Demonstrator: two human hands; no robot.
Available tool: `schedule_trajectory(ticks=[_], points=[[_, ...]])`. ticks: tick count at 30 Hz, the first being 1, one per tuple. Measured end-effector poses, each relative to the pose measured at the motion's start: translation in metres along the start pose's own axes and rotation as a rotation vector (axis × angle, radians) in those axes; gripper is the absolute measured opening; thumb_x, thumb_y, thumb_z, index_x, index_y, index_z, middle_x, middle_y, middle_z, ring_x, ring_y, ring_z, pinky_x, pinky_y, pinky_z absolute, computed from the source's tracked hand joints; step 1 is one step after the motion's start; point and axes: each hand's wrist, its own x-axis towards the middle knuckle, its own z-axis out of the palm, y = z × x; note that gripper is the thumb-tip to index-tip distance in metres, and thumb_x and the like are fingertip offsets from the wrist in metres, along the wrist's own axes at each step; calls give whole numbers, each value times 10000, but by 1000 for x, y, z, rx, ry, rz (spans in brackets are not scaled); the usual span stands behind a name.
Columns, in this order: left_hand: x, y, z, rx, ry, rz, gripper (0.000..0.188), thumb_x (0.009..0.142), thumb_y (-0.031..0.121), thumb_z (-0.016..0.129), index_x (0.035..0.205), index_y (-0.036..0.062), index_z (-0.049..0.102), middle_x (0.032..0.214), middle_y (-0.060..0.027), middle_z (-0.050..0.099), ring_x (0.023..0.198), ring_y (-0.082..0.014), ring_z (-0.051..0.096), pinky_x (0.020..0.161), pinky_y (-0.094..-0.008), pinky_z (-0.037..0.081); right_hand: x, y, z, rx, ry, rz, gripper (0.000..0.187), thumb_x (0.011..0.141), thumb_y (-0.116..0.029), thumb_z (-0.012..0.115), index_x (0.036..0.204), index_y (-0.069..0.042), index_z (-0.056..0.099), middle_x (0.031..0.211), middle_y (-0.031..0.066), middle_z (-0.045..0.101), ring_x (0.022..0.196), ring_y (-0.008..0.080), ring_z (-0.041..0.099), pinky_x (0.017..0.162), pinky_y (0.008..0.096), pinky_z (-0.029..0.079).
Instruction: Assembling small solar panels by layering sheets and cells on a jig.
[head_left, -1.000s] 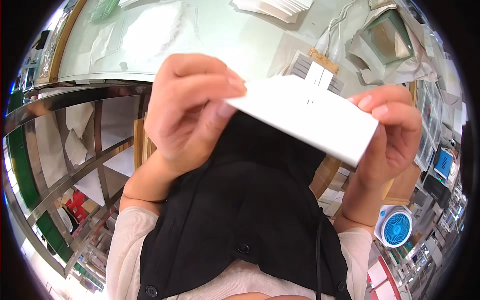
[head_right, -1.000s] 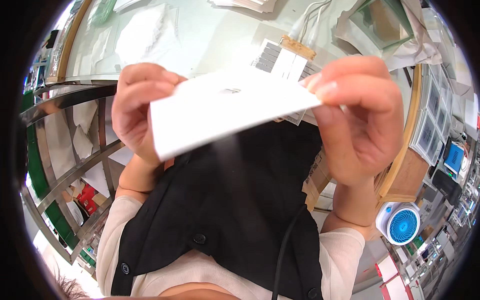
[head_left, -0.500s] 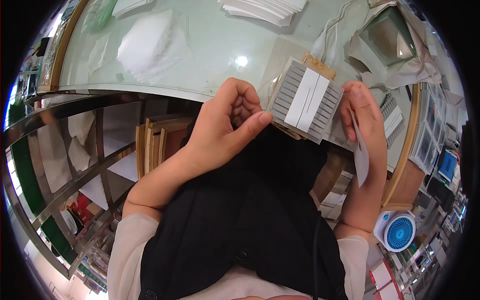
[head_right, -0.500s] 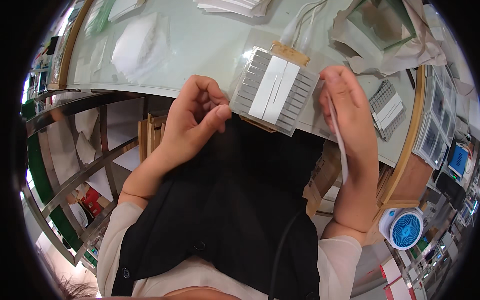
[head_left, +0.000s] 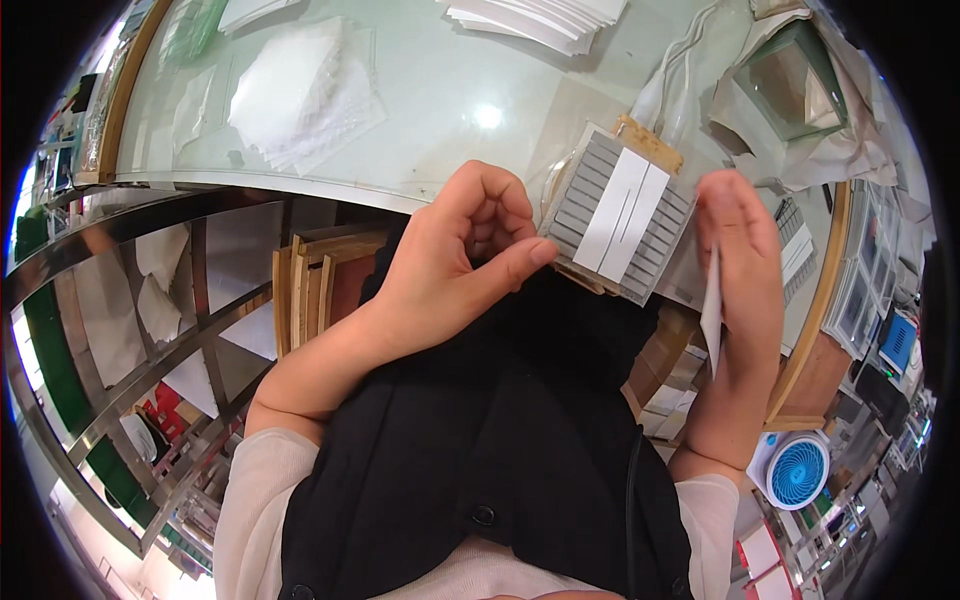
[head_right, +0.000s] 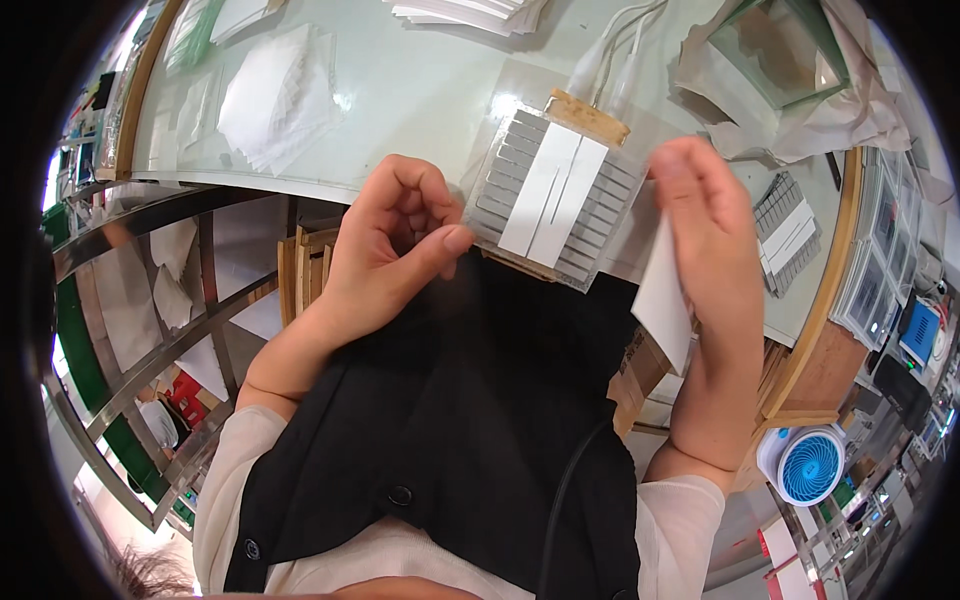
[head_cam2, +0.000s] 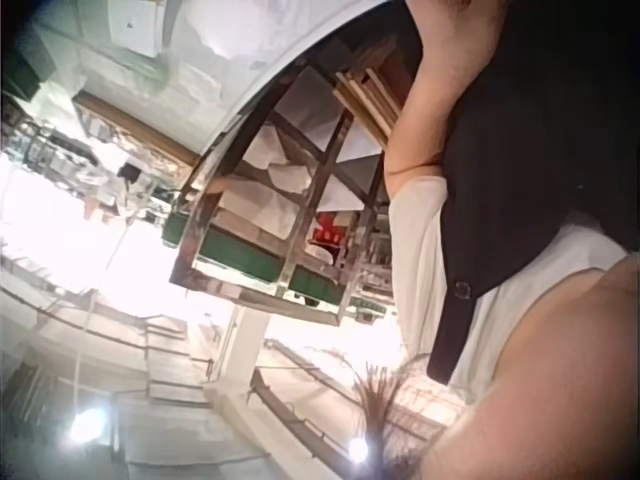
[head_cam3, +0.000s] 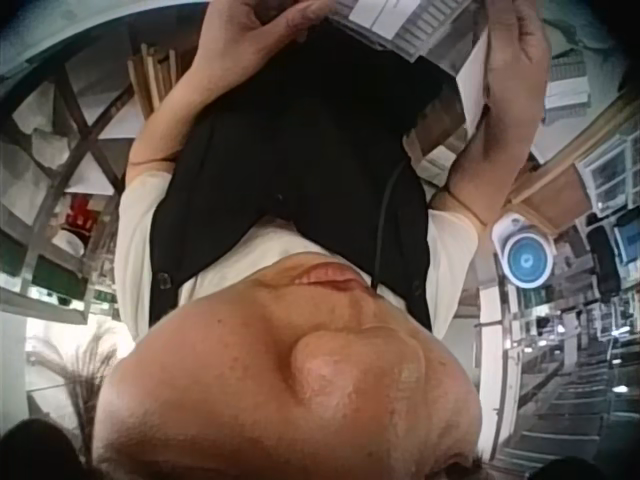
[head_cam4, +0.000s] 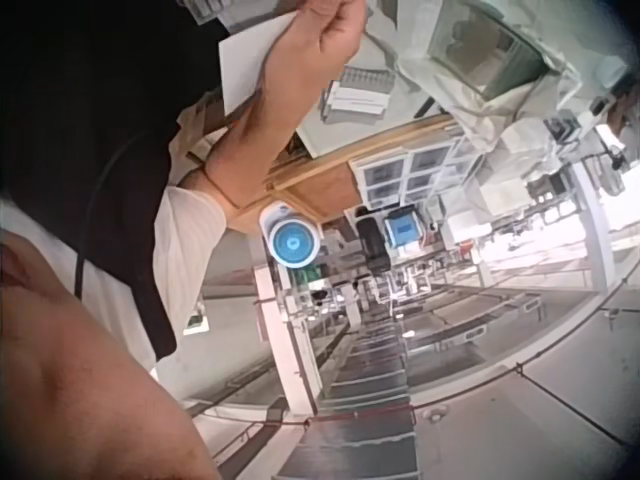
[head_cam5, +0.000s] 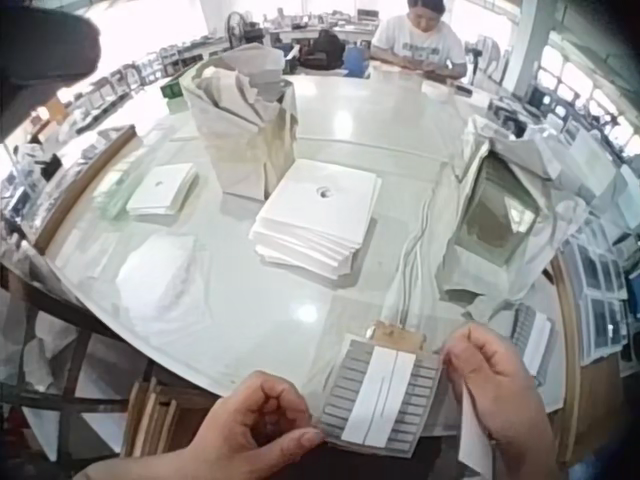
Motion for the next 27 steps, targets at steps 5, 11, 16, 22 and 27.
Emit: schedule_trajectory(ticks=[5, 11, 16, 22, 27], points=[[-15, 2, -21, 269, -43, 429, 418, 749, 201, 808, 997, 45, 509, 721, 9, 551, 562, -55, 486, 498, -198, 392, -34, -36, -2, 115, 444, -242, 340, 997, -350, 434, 922, -40, 550, 752, -13, 385, 630, 70, 382, 577, 205, 288], [-14, 27, 26, 340, -478, 823, 494, 698, 208, 826, 1051, -25, 571, 986, -199, 604, 739, -254, 631, 600, -321, 538, -50, -47, 17, 523, -69, -825, 398, 975, -476, 420, 900, -95, 508, 798, 12, 423, 606, 107, 449, 568, 242, 350], [-23, 24, 7, 193, -477, 939, 258, 747, -41, 679, 989, -66, 593, 1008, -239, 596, 773, -341, 649, 670, -360, 566, -54, -36, 51, 503, -36, -889, 511, 931, -585, 388, 913, -85, 495, 819, 50, 442, 641, 158, 491, 590, 294, 411], [-38, 28, -16, 238, -179, 712, 219, 800, -54, 663, 967, 55, 572, 943, -142, 614, 802, -220, 652, 675, -289, 548, -75, -19, 38, -126, 72, -928, 372, 950, -447, 477, 977, -77, 507, 863, 80, 447, 586, 166, 489, 549, 270, 415], [-35, 27, -25, 393, -180, 794, 192, 812, 3, 674, 978, 55, 594, 934, -117, 606, 741, -179, 603, 625, -257, 490, -79, -19, 29, -193, 72, -793, 244, 940, -340, 555, 894, -104, 597, 863, 53, 412, 549, 142, 469, 497, 238, 365]])
